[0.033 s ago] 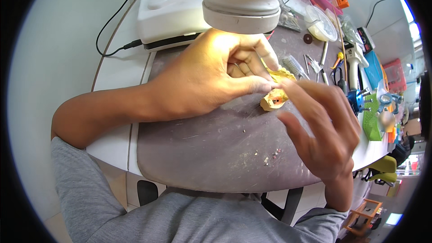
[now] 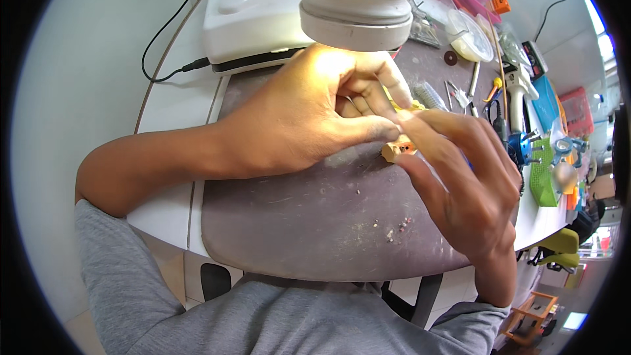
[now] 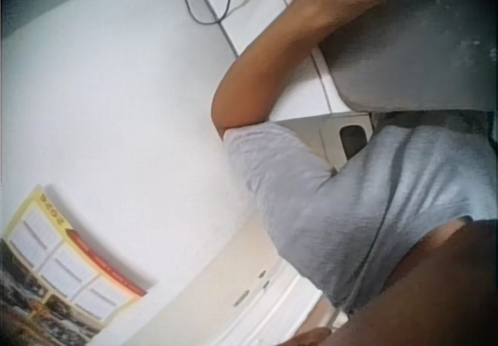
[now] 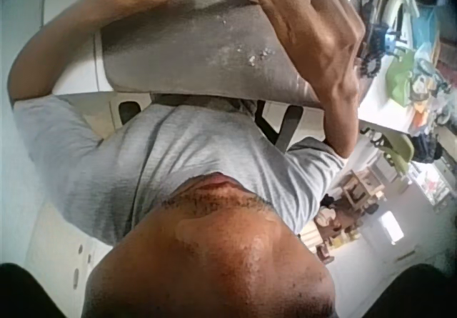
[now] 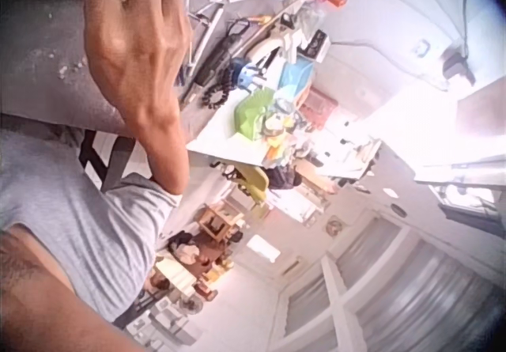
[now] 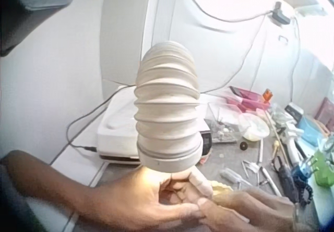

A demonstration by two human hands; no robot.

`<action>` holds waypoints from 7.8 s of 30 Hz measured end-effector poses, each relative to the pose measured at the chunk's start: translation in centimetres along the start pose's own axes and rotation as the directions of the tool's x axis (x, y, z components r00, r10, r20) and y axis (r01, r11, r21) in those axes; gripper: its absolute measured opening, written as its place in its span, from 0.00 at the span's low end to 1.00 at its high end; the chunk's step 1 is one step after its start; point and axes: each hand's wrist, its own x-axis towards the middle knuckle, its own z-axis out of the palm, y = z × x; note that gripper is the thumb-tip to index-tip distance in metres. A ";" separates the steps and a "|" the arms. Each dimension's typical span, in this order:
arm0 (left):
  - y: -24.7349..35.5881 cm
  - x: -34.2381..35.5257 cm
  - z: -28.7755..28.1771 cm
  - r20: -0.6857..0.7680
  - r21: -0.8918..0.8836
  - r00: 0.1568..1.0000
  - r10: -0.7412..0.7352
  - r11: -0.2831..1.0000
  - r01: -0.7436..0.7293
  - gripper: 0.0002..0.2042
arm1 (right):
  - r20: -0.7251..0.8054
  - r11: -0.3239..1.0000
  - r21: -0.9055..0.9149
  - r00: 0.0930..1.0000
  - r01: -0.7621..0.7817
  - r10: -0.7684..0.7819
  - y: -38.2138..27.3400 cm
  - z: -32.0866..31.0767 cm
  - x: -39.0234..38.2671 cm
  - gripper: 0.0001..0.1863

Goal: The person uses a rotary tool to trim a dental prosthesis component while holding it against a yellow dental cast. They also handle small metal pins and a plastic component, placing them into the model.

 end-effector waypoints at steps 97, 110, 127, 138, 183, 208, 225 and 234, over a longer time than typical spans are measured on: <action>0.3 -1.1 1.4 -0.069 -0.209 0.988 -0.140 0.970 0.123 0.07 | 0.394 0.185 0.802 0.737 -0.567 0.548 0.3 0.7 -1.7 0.09; -0.2 -0.9 1.2 -0.029 -0.248 0.996 -0.083 0.966 0.074 0.09 | 0.050 0.760 0.568 0.935 -0.316 0.351 0.9 1.3 -1.1 0.10; -0.4 -1.0 1.6 -0.032 -0.288 0.996 -0.078 0.955 0.065 0.09 | 0.022 0.762 0.554 0.921 -0.335 0.389 0.5 1.6 -1.1 0.08; -0.3 -0.9 1.5 0.008 -0.417 0.985 -0.174 0.894 0.161 0.10 | 0.004 0.762 0.559 0.920 -0.328 0.392 0.7 1.7 -1.2 0.09; -0.1 -0.8 1.7 -0.005 -0.391 0.986 -0.166 0.908 0.151 0.09 | -0.029 0.882 0.381 0.950 -0.277 0.311 0.5 1.2 -1.1 0.11; -0.8 -1.2 2.1 -0.079 -0.351 0.985 -0.155 0.929 0.118 0.07 | -0.015 0.894 0.329 0.945 -0.305 0.328 -0.3 1.5 -1.5 0.10; -0.7 -1.0 1.9 -0.090 -0.214 0.993 0.072 0.973 -0.090 0.08 | 0.068 0.646 0.637 0.865 -0.421 0.497 -0.2 2.0 -1.8 0.10; 0.1 -1.1 2.4 -0.109 -0.396 0.991 -0.082 0.918 0.032 0.12 | 0.067 0.668 0.616 0.873 -0.418 0.484 0.0 1.7 -1.8 0.08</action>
